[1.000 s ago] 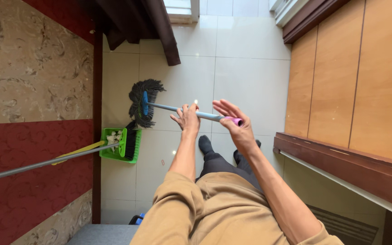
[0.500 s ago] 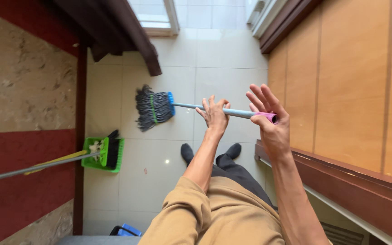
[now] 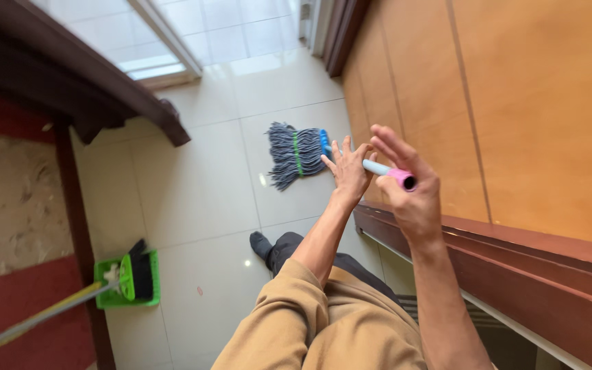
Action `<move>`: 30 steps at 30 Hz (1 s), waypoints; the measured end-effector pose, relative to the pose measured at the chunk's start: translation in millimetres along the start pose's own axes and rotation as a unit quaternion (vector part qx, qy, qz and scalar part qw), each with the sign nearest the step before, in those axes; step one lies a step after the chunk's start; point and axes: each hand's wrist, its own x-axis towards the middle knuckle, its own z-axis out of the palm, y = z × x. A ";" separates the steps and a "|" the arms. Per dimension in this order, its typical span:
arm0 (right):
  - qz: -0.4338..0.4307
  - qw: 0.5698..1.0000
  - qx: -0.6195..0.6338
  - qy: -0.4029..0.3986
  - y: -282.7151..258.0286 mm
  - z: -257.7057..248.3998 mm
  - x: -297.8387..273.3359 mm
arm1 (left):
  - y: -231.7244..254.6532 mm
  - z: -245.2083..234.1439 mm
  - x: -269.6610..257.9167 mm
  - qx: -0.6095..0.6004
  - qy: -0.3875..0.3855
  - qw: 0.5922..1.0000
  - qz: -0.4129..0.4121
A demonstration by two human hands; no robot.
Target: The person mops the tiled floor of a balcony and an adjacent indoor area using a mop.
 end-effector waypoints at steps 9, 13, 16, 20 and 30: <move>-0.041 0.996 0.067 0.038 17.5 -38.2 0.7 | 34.9 25.5 7.5 -0.002 -0.076 0.996 0.056; -0.025 0.982 0.153 0.112 25.5 -58.7 2.3 | 46.7 8.6 15.5 0.047 -0.125 0.989 0.061; -0.016 0.971 0.183 0.151 39.1 -59.1 1.1 | 38.0 -4.3 23.4 0.089 -0.137 0.983 0.084; -0.065 0.949 0.225 0.212 75.9 -37.4 5.2 | 7.5 -16.0 42.4 0.145 -0.168 0.971 0.093; 0.048 0.997 0.009 0.058 152.9 83.6 23.1 | -151.3 -74.5 112.4 0.227 -0.117 0.966 -0.042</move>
